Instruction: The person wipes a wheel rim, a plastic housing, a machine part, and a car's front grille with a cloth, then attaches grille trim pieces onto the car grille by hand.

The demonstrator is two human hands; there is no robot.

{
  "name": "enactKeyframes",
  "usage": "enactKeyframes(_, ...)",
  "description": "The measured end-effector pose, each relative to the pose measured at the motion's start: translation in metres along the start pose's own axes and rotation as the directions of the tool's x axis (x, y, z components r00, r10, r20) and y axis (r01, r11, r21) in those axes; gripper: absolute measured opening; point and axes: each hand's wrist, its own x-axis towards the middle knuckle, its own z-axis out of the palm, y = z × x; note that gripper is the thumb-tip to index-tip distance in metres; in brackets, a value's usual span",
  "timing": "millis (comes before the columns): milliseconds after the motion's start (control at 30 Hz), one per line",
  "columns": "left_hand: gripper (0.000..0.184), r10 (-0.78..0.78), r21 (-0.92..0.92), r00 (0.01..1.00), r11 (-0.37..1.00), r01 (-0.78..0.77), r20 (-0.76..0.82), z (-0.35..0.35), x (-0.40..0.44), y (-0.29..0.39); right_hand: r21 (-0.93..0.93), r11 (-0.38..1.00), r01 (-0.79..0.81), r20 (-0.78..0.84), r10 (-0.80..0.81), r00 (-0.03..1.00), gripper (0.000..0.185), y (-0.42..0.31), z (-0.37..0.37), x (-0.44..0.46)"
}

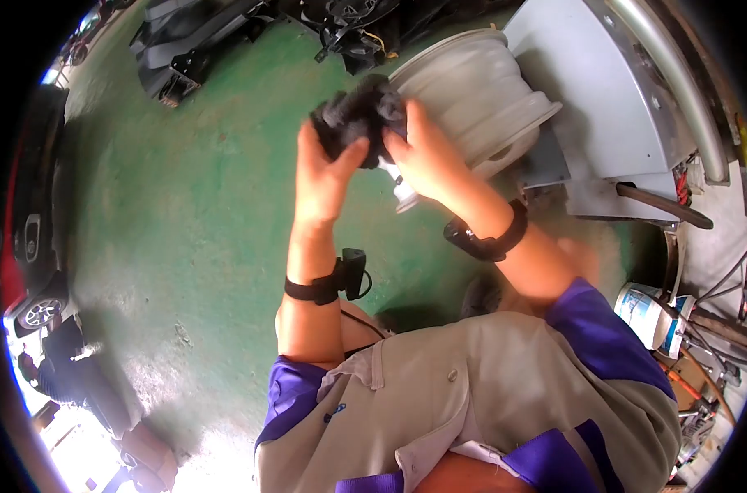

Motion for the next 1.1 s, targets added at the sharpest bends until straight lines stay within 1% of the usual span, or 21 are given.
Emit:
enactKeyframes(67, 0.051, 0.007, -0.216, 1.000, 0.976, -0.008, -0.008, -0.007, -0.001, 0.019, 0.235, 0.968, 0.085, -0.118, -0.059, 0.991, 0.042, 0.005, 0.019, -0.001)
enactKeyframes(100, 0.048, -0.029, -0.373, 1.000, 0.928, 0.024, -0.008, -0.008, -0.004, 0.030, 0.281, 0.953, 0.113, -0.134, -0.078, 0.988, 0.042, 0.002, 0.022, -0.002)
enactKeyframes(200, 0.042, -0.006, -0.385, 0.992, 0.922, -0.043, -0.125, -0.016, -0.002, 0.033, 0.300, 0.953, 0.031, -0.035, -0.022, 0.999, 0.038, -0.011, 0.015, -0.001)
enactKeyframes(233, 0.038, -0.037, -0.333, 0.976, 0.942, -0.038, -0.216, -0.016, -0.002, 0.034, 0.366, 0.930, -0.044, 0.003, 0.046, 0.999, 0.032, -0.027, 0.001, -0.007)
enactKeyframes(267, 0.037, 0.067, -0.196, 0.955, 0.972, -0.128, -0.290, -0.024, 0.000, 0.027, 0.280, 0.917, 0.286, -0.165, -0.248, 0.955, 0.032, -0.025, -0.008, -0.009)
enactKeyframes(333, 0.035, 0.240, 0.101, 0.905, 0.971, -0.218, -0.352, -0.040, 0.002, 0.014, 0.311, 0.888, 0.338, -0.091, -0.326, 0.941, 0.036, -0.022, -0.019, -0.008)
enactKeyframes(400, 0.033, 0.222, 0.117, 0.882, 0.975, -0.190, -0.416, -0.050, -0.001, 0.012, 0.569, 0.812, 0.127, 0.022, -0.170, 0.985, 0.040, -0.003, -0.022, -0.011)
enactKeyframes(467, 0.032, 0.248, 0.133, 0.869, 0.968, -0.211, -0.428, -0.054, -0.003, 0.012, 0.586, 0.803, 0.111, 0.042, -0.167, 0.985, 0.042, 0.003, -0.029, -0.014)
enactKeyframes(500, 0.032, 0.301, 0.348, 0.850, 0.925, -0.151, -0.432, -0.057, -0.004, 0.013, 0.610, 0.784, 0.113, 0.041, -0.173, 0.984, 0.043, 0.003, -0.032, -0.015)
enactKeyframes(567, 0.032, 0.373, 0.707, 0.836, 0.706, 0.025, -0.402, -0.055, -0.011, 0.022, 0.659, 0.747, 0.088, 0.049, -0.159, 0.986, 0.044, -0.003, -0.046, -0.019)
enactKeyframes(600, 0.037, 0.380, 0.751, 0.830, 0.657, 0.069, -0.409, -0.048, -0.014, 0.030, 0.768, 0.640, -0.011, 0.096, -0.098, 0.991, 0.048, -0.013, -0.055, -0.021)
enactKeyframes(667, 0.033, 0.242, 0.724, 0.884, 0.675, 0.142, -0.399, -0.064, -0.022, 0.031, 0.785, 0.616, 0.065, 0.026, -0.137, 0.990, 0.052, -0.023, -0.069, -0.018)
enactKeyframes(700, 0.030, 0.131, 0.579, 0.884, 0.796, 0.175, -0.448, -0.046, -0.026, 0.053, 0.818, 0.576, 0.011, 0.048, -0.087, 0.995, 0.053, -0.029, -0.077, -0.017)
enactKeyframes(733, 0.034, 0.029, 0.235, 0.914, 0.969, 0.073, -0.406, -0.043, -0.031, 0.060, 0.845, 0.533, -0.036, 0.070, -0.044, 0.997, 0.054, -0.035, -0.084, -0.018)
enactKeyframes(767, 0.039, -0.016, 0.091, 0.919, 0.994, 0.057, -0.393, -0.028, -0.034, 0.072, 0.852, 0.522, -0.035, 0.067, -0.044, 0.997, 0.053, -0.039, -0.088, -0.019)
enactKeyframes(800, 0.045, -0.055, -0.051, 0.922, 0.998, 0.038, -0.383, -0.010, -0.037, 0.085, 0.891, 0.453, -0.041, 0.068, -0.044, 0.997, 0.054, -0.040, -0.089, -0.021)
enactKeyframes(867, 0.056, -0.108, -0.123, 0.941, 0.990, 0.072, -0.319, 0.023, -0.046, 0.100, 0.921, 0.349, -0.171, 0.167, 0.042, 0.985, 0.055, -0.046, -0.095, -0.024)
enactKeyframes(933, 0.069, -0.068, 0.102, 0.988, 0.991, 0.083, -0.139, 0.042, -0.053, 0.101, 0.951, 0.221, -0.218, 0.211, 0.058, 0.976, 0.056, -0.047, -0.093, -0.022)
enactKeyframes(967, 0.075, -0.051, 0.075, 0.993, 0.995, 0.060, -0.106, 0.055, -0.057, 0.095, 0.964, 0.156, -0.216, 0.211, 0.049, 0.976, 0.057, -0.047, -0.092, -0.018)
enactKeyframes(1067, 0.087, -0.121, 0.039, 0.992, 0.992, 0.120, 0.024, 0.075, -0.058, 0.095, 0.799, 0.565, -0.205, 0.237, 0.018, 0.971, 0.057, -0.056, -0.102, -0.026)
enactKeyframes(1100, 0.092, -0.179, 0.054, 0.982, 0.983, 0.176, 0.056, 0.073, -0.061, 0.093, 0.477, 0.855, 0.206, 0.142, -0.306, 0.941, 0.059, -0.051, -0.103, -0.017)
